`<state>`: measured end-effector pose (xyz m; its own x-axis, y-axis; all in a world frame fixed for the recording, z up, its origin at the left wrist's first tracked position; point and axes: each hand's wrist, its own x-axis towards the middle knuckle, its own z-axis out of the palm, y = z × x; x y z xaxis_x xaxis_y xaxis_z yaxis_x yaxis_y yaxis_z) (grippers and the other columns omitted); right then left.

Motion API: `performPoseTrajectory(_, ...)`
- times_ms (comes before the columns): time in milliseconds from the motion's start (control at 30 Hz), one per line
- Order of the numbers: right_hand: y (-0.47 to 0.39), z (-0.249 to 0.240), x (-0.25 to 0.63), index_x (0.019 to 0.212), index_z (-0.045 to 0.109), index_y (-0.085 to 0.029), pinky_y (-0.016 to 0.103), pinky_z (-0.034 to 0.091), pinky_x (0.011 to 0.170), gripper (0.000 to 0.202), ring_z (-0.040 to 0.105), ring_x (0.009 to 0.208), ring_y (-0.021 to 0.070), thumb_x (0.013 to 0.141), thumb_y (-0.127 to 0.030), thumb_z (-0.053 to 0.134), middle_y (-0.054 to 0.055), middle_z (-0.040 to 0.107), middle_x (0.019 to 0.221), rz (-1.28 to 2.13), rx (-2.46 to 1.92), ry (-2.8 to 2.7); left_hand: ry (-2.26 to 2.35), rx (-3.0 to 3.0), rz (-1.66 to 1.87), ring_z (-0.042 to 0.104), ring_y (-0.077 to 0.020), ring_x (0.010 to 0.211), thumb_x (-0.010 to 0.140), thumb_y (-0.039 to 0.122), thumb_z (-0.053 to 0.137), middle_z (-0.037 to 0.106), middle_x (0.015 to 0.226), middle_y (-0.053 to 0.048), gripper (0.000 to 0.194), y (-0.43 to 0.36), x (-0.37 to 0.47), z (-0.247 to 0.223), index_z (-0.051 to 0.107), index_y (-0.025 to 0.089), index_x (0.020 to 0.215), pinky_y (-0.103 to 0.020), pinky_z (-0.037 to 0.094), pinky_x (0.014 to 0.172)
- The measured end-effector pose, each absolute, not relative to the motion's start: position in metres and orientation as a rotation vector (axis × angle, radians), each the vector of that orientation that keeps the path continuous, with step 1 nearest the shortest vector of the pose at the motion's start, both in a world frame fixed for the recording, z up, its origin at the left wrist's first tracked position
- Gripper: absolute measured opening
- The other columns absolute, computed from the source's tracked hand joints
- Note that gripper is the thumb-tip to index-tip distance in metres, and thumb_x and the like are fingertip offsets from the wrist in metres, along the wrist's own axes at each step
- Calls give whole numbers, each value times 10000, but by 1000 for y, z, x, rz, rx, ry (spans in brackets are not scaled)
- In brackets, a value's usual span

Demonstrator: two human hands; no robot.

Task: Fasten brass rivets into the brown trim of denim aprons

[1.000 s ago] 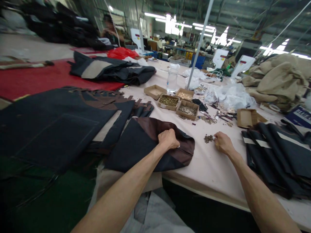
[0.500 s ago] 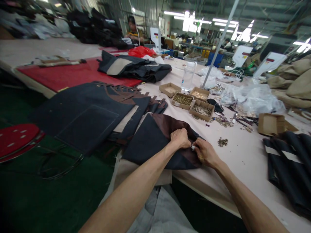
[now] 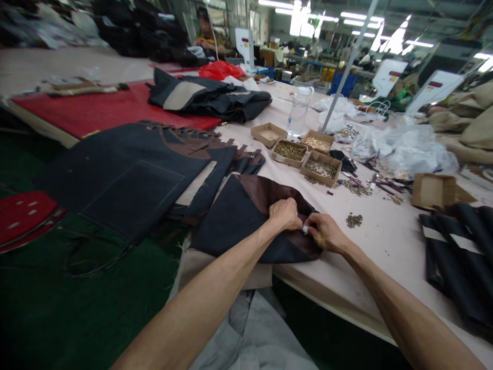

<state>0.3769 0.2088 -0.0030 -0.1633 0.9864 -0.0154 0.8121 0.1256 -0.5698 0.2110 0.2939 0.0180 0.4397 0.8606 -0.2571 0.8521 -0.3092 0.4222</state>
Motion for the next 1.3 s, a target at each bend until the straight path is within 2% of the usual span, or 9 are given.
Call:
performPoseTrajectory(167, 226, 6, 381, 781, 701, -145, 227, 333, 474, 140, 495, 535, 119, 711, -216, 602, -7, 617, 606, 1002, -1903, -1907, 1398, 2264, 92, 720, -319, 1012, 570, 356, 758, 752, 1026, -165, 475, 298, 212, 13, 730, 157, 1000, -405, 624, 843)
performPoseTrajectory(333, 242, 12, 384, 712, 702, -127, 202, 349, 455, 125, 508, 515, 105, 631, -195, 634, -1, 626, 581, 1203, -1895, -1840, 1387, 2258, 73, 718, -319, 1025, 550, 380, 785, 752, 1034, -171, 500, 301, 210, 15, 736, 158, 995, -385, 622, 857)
performPoseTrajectory(500, 258, 19, 379, 671, 709, -121, 194, 370, 420, 127, 559, 468, 125, 576, -177, 645, 10, 620, 515, 1368, -1976, -1740, 1352, 2244, 51, 720, -314, 1030, 555, 312, 778, 758, 1042, -149, 462, 305, 205, 21, 742, 189, 998, -378, 619, 868)
performPoseTrajectory(767, 263, 21, 378, 652, 667, -143, 176, 384, 393, 125, 575, 439, 128, 543, -161, 610, -6, 608, 490, 1504, -1932, -1662, 1333, 2216, 35, 708, -298, 1070, 555, 247, 775, 748, 1099, -147, 457, 309, 199, 28, 739, 204, 1009, -344, 596, 895)
performPoseTrajectory(1033, 265, 19, 389, 777, 721, -125, 212, 508, 487, 185, 645, 536, 155, 606, -187, 689, 40, 704, 645, 1642, -1855, -1661, 1313, 2228, 38, 712, -288, 1042, 576, 229, 769, 754, 1056, -126, 434, 309, 195, 27, 728, 209, 1008, -345, 591, 897)
performPoseTrajectory(1300, 275, 10, 381, 641, 648, -157, 206, 451, 389, 119, 612, 427, 165, 575, -184, 743, 16, 633, 483, 1559, -2101, -1652, 1277, 2247, 49, 720, -302, 996, 602, 276, 743, 753, 1013, -133, 377, 313, 197, 21, 729, 195, 970, -368, 603, 858)
